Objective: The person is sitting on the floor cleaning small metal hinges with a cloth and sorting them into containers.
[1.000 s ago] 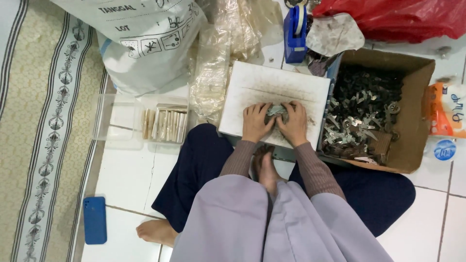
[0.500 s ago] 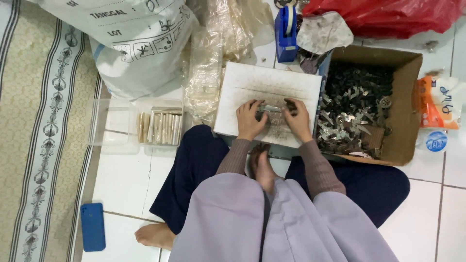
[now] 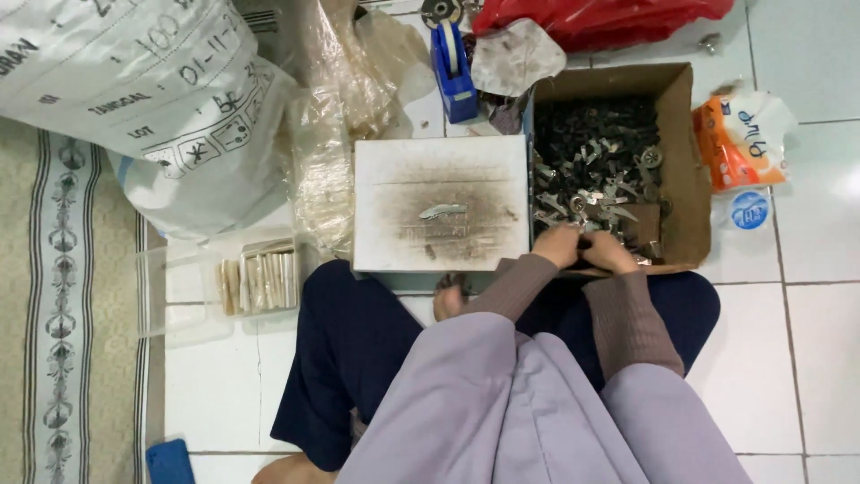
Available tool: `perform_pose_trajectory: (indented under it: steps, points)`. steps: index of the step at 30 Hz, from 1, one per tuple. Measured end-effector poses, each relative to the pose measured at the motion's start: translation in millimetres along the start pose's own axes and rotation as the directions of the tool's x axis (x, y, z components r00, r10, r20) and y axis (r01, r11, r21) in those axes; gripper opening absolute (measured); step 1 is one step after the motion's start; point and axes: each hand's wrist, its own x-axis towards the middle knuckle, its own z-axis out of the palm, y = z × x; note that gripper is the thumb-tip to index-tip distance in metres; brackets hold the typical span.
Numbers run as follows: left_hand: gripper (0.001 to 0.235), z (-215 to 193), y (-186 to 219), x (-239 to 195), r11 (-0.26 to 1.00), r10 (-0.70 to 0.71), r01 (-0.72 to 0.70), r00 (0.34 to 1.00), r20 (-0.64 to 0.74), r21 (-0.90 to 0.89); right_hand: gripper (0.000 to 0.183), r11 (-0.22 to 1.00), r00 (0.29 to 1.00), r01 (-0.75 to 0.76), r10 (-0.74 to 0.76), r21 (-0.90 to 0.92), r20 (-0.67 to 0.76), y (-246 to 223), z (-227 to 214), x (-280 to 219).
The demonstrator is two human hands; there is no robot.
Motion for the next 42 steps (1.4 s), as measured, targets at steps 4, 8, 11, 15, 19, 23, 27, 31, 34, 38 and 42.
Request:
perform_pose_trajectory:
  steps: [4,8,11,15,19,23,27,31,34,38,42]
  points:
    - [0.027,4,-8,-5,0.967,-0.063,0.049,0.997,0.050,0.250,0.059,0.999,0.999,0.027,-0.028,-0.047,-0.021,-53,-21,-31]
    - [0.015,13,-18,-3,0.954,-0.067,0.071,0.997,-0.025,0.292,0.072,0.983,1.000,0.021,-0.024,-0.180,-0.014,-58,-20,-29]
    - [0.012,48,-40,16,0.947,-0.052,0.063,0.998,-0.042,0.316,0.072,0.983,1.000,0.008,-0.008,-0.183,0.003,-58,-16,-26]
    - [0.015,52,-38,13,0.948,-0.036,0.059,0.996,-0.079,0.314,0.059,0.989,1.000,-0.011,0.014,-0.146,0.020,-80,-31,-42]
    - [0.020,42,-30,6,0.958,-0.040,0.079,0.989,-0.145,0.274,0.052,0.979,0.999,-0.041,0.043,-0.201,0.005,-75,-32,-44]
    - [0.014,23,-17,-5,0.886,0.004,0.084,0.982,-0.188,0.455,0.045,0.969,0.997,-0.067,0.058,-0.237,-0.048,-78,-34,-45]
    - [0.014,13,-12,-8,0.912,-0.048,0.070,0.997,-0.065,0.405,0.054,0.949,0.997,-0.068,0.075,-0.309,0.009,-79,-30,-44]
    - [0.015,34,-25,5,0.941,-0.063,0.081,0.996,-0.064,0.329,0.059,0.960,0.994,-0.080,0.095,-0.267,0.046,-61,-22,-33]
    - [0.013,27,-20,1,0.927,-0.070,0.091,0.995,-0.069,0.363,0.062,0.961,0.993,-0.079,0.098,-0.266,0.059,-69,-26,-35]
    - [0.015,10,-11,-7,0.932,-0.083,0.097,0.995,-0.053,0.349,0.053,0.949,0.992,-0.103,0.122,-0.297,0.044,-88,-40,-46]
    - [0.016,6,-7,-9,0.925,-0.091,0.099,0.995,-0.039,0.367,0.048,0.956,0.995,-0.093,0.099,-0.277,0.006,-95,-42,-52]
